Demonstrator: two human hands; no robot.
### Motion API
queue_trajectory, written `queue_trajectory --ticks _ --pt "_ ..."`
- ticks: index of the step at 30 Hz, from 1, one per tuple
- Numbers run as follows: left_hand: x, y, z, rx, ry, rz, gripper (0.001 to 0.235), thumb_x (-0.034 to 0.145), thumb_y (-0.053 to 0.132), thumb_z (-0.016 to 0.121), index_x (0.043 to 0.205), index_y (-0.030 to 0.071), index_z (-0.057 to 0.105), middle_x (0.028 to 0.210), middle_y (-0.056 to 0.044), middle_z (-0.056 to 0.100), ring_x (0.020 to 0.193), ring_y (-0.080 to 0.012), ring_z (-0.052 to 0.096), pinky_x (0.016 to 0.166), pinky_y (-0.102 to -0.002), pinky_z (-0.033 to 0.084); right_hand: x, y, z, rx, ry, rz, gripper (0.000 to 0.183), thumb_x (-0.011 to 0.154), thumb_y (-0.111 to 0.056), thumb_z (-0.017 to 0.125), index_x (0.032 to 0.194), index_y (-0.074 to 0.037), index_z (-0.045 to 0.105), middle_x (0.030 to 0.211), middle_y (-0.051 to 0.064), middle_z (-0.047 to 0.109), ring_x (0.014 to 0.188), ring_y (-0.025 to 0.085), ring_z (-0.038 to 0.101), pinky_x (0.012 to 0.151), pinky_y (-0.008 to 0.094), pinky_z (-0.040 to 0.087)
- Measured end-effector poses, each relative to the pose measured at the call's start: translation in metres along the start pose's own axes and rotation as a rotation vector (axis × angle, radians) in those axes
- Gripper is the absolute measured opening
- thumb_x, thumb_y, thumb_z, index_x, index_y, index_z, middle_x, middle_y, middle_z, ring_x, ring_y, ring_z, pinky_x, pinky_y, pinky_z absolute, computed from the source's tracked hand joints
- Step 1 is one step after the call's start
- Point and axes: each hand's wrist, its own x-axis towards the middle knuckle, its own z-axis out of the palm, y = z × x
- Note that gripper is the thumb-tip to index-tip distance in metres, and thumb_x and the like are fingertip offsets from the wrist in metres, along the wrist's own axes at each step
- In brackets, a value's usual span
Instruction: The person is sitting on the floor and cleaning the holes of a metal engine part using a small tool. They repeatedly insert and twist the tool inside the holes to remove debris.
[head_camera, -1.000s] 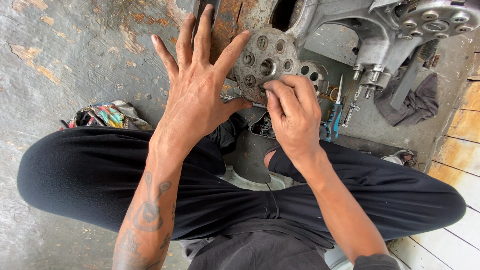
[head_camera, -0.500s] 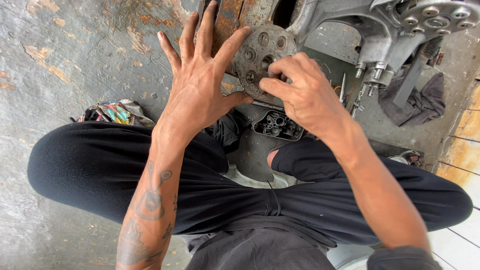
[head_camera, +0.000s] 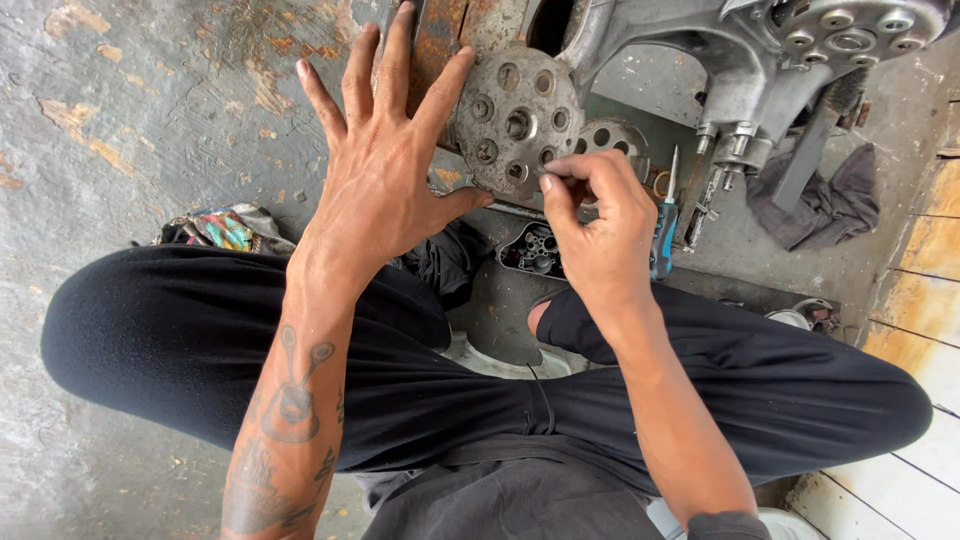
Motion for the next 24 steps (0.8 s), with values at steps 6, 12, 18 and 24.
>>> queue_trajectory --ticks 6,12,18,24 --pt "-0.002 0.003 0.000 -0.009 0.017 -0.011 0.105 0.078 0.054 0.090 0.159 0.019 0.033 0.161 -0.021 0.004 0.149 -0.0518 0.013 0.109 -0.084 0.009 -0.009 -0.008 0.023 -0.316 0.174 -0.044 0.013 0.093 -0.001 0.073 0.098 -0.009 0.064 0.099 0.005 0.064 0.077 0.019 0.063 0.080 0.037 0.041" --pt "-0.003 0.000 0.003 -0.014 0.009 0.005 0.103 0.088 0.059 0.090 0.162 0.021 0.029 0.162 -0.019 0.001 0.151 -0.0496 0.010 0.112 -0.083 0.011 -0.007 -0.003 0.027 -0.315 0.142 -0.249 0.007 0.096 0.008 0.070 0.102 0.005 0.067 0.098 0.016 0.054 0.085 0.030 0.058 0.075 0.039 0.052" --pt "-0.001 0.000 0.001 -0.026 0.016 0.000 0.107 0.079 0.056 0.092 0.159 0.019 0.033 0.161 -0.021 0.003 0.150 -0.0493 0.012 0.111 -0.082 0.015 -0.009 -0.002 0.027 -0.373 0.216 -0.276 0.004 0.095 0.008 0.070 0.096 0.004 0.068 0.095 0.016 0.057 0.083 0.029 0.057 0.076 0.039 0.051" --pt "0.001 0.002 0.000 -0.043 0.033 -0.008 0.103 0.076 0.054 0.093 0.156 0.019 0.037 0.160 -0.021 0.005 0.149 -0.0490 0.011 0.112 -0.081 0.016 -0.007 0.000 0.030 -0.385 0.224 -0.278 0.004 0.096 0.005 0.070 0.096 0.002 0.067 0.094 0.014 0.059 0.084 0.029 0.058 0.077 0.039 0.050"
